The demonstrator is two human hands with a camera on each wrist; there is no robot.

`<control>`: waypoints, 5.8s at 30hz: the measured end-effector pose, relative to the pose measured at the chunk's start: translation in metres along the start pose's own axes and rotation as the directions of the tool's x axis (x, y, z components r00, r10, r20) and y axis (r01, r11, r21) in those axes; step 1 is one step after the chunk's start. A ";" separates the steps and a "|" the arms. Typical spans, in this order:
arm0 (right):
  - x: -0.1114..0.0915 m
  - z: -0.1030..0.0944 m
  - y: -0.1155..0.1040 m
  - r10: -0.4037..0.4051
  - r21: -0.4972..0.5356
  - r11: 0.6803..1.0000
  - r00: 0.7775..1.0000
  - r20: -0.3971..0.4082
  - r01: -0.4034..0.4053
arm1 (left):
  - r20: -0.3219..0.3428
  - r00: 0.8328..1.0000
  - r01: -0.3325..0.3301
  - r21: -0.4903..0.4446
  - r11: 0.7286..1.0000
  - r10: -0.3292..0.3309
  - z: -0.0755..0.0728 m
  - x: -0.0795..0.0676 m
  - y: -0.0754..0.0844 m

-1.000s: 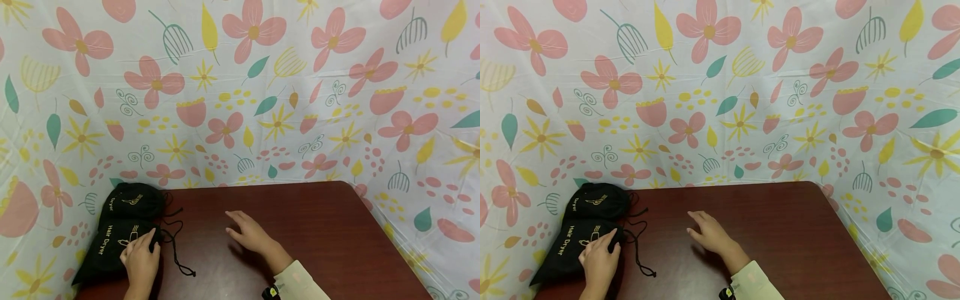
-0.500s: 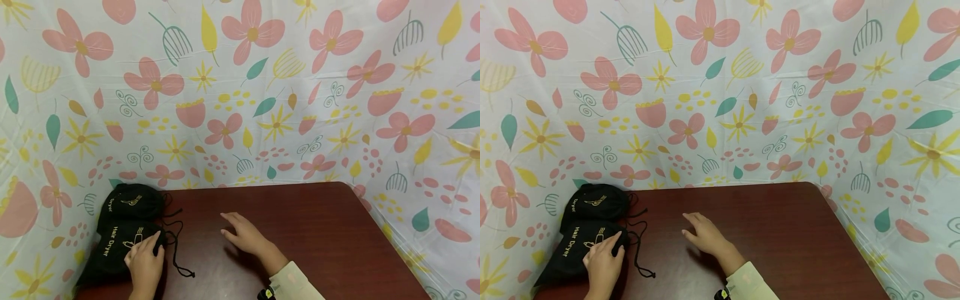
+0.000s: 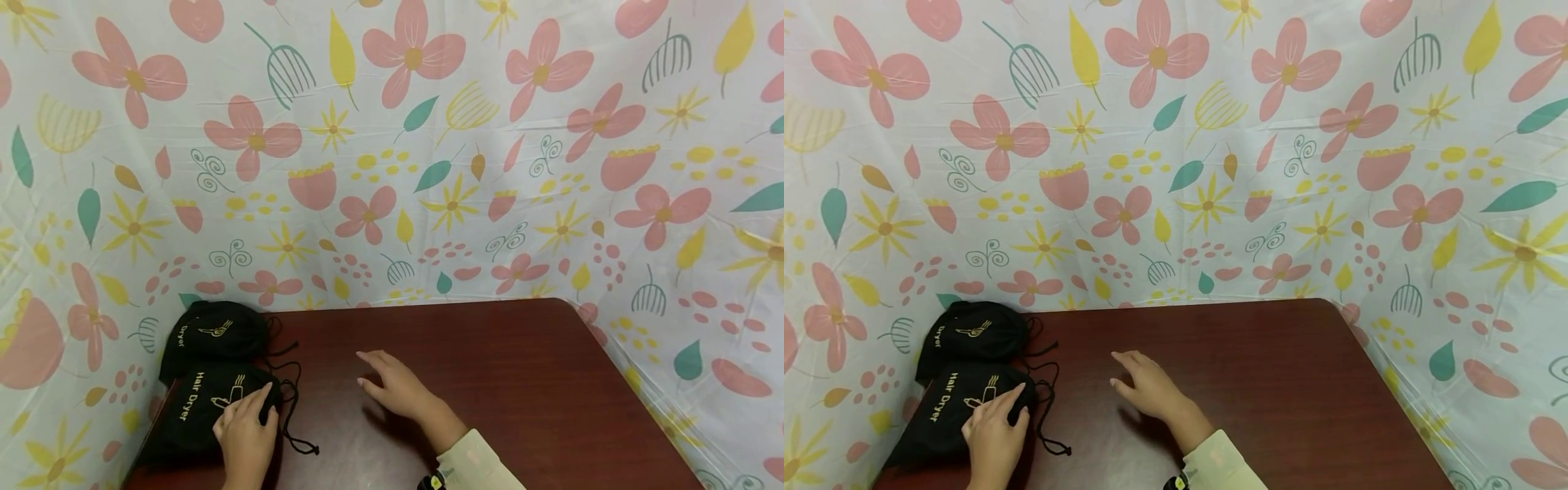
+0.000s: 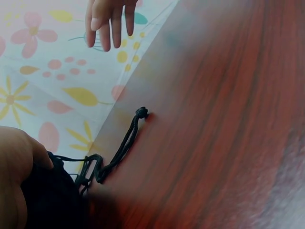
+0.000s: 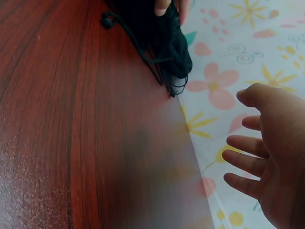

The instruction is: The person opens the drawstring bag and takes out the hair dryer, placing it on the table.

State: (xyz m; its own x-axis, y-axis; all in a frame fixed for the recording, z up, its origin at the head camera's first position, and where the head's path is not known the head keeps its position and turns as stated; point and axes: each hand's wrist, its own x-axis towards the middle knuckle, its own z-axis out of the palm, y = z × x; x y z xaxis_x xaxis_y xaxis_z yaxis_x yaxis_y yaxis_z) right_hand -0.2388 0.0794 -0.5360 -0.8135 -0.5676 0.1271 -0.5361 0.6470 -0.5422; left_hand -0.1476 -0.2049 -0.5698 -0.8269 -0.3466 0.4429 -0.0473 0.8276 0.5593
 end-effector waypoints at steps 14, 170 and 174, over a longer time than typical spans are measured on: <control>0.000 0.009 -0.006 -0.043 -0.030 0.999 0.999 0.019 0.044 | 0.003 1.000 -0.012 -0.009 1.000 0.012 0.005 -0.008 0.010; 0.017 0.051 -0.029 -0.032 -0.172 0.985 0.999 -0.041 0.024 | 0.097 0.980 -0.174 -0.006 0.985 0.174 0.017 -0.034 0.049; 0.016 0.049 -0.027 -0.023 -0.167 0.986 0.999 -0.030 0.017 | 0.177 0.974 -0.146 0.013 0.989 0.141 0.013 -0.032 0.054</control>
State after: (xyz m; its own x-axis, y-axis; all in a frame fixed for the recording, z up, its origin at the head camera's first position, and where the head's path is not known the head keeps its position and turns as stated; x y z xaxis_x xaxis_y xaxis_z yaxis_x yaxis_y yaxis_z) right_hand -0.2260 0.0279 -0.5604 -0.8076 -0.5665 0.1642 -0.5802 0.7131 -0.3935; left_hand -0.1309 -0.1434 -0.5631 -0.9111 -0.1426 0.3867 0.0664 0.8752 0.4792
